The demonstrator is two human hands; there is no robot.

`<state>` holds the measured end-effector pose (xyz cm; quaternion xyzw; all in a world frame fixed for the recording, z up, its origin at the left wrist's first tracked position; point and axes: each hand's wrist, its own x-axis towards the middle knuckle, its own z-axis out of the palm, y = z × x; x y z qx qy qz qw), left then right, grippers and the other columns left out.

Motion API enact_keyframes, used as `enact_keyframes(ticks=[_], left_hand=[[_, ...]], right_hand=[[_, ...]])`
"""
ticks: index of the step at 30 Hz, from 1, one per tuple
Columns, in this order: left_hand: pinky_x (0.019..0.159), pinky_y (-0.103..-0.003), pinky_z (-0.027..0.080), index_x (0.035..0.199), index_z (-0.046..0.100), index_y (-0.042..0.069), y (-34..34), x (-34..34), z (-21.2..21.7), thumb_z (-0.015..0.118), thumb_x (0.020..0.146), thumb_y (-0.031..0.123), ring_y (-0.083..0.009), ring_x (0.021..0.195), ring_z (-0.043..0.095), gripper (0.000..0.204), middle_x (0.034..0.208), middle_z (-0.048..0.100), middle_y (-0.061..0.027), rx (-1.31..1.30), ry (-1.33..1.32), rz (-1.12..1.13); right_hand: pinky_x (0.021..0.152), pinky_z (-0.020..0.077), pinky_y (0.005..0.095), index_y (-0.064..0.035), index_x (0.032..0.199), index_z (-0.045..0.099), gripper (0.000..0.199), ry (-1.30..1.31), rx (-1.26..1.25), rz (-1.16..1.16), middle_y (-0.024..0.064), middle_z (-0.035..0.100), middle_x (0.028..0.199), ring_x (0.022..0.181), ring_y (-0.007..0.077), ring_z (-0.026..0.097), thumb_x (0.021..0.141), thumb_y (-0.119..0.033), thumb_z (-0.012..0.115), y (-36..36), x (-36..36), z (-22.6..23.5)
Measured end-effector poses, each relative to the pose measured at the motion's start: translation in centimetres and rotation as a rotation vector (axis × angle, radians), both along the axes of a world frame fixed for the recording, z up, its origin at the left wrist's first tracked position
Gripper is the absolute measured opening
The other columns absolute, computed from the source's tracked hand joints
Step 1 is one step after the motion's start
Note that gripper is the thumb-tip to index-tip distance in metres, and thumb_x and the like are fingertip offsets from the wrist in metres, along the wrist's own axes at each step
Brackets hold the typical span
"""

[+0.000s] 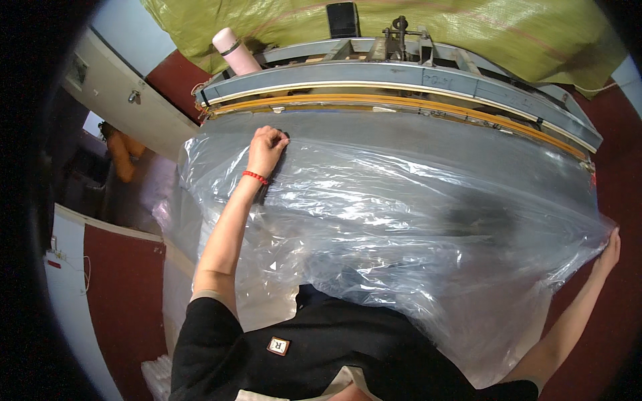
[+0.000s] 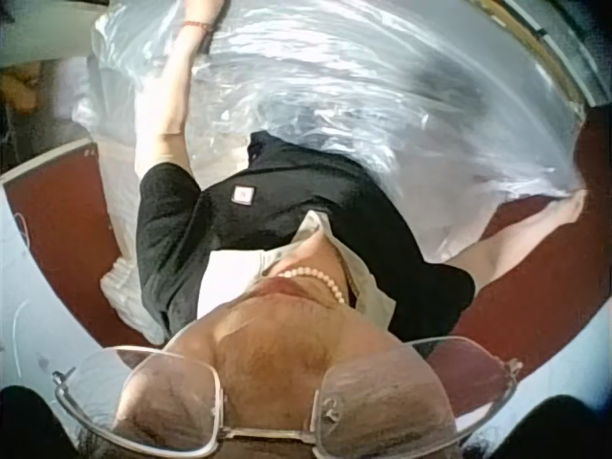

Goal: Using a heat sealing machine to seal large clear plastic bags.

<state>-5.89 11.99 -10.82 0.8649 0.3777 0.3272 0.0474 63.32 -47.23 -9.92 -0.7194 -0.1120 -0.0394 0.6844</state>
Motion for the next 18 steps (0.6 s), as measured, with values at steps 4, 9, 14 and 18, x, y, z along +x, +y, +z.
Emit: enact_keyframes(ticks=[4,9,14,18], left_hand=[[0.074,-0.037,0.044,0.091,0.054,0.001,1.6,-0.9,0.1,0.048,0.087,0.016,-0.0309,0.081,0.055,0.017,0.086,0.057,-0.0170,-0.091,-0.317,0.118],[0.066,-0.027,0.043,0.088,0.056,0.001,8.0,-2.4,-2.0,0.049,0.085,0.016,-0.0126,0.072,0.050,0.017,0.077,0.054,-0.0036,-0.372,-0.910,0.278],[0.060,-0.021,0.039,0.081,0.053,0.004,15.2,-4.9,-4.8,0.052,0.087,0.017,-0.0070,0.064,0.045,0.014,0.070,0.051,0.0015,-0.325,-0.832,0.376],[0.053,-0.018,0.032,0.076,0.050,0.007,17.3,-4.7,-5.5,0.057,0.087,0.018,-0.0037,0.059,0.039,0.017,0.067,0.048,0.0045,-0.414,-0.908,0.237]], right_hand=[[0.072,0.0446,0.0292,-0.0041,0.107,0.061,0.036,-0.039,0.084,-0.192,0.0036,0.062,0.094,0.083,0.0168,0.057,0.088,-0.034,0.057,5.5,0.4,1.7],[0.074,0.0447,0.0368,-0.0023,0.091,0.063,0.033,-0.609,-0.591,-0.390,0.0145,0.064,0.090,0.083,0.0240,0.059,0.087,-0.032,0.050,18.0,-1.1,-1.1],[0.062,0.0406,0.0237,-0.0027,0.084,0.059,0.023,-0.408,-0.219,-0.120,-0.0002,0.053,0.068,0.063,0.0098,0.048,0.089,-0.025,0.055,26.8,-1.7,-5.0],[0.059,0.0406,0.0236,-0.0025,0.077,0.057,0.023,-0.345,-0.095,-0.175,0.0004,0.055,0.067,0.062,0.0090,0.050,0.085,-0.024,0.063,28.6,-0.9,-5.3]])
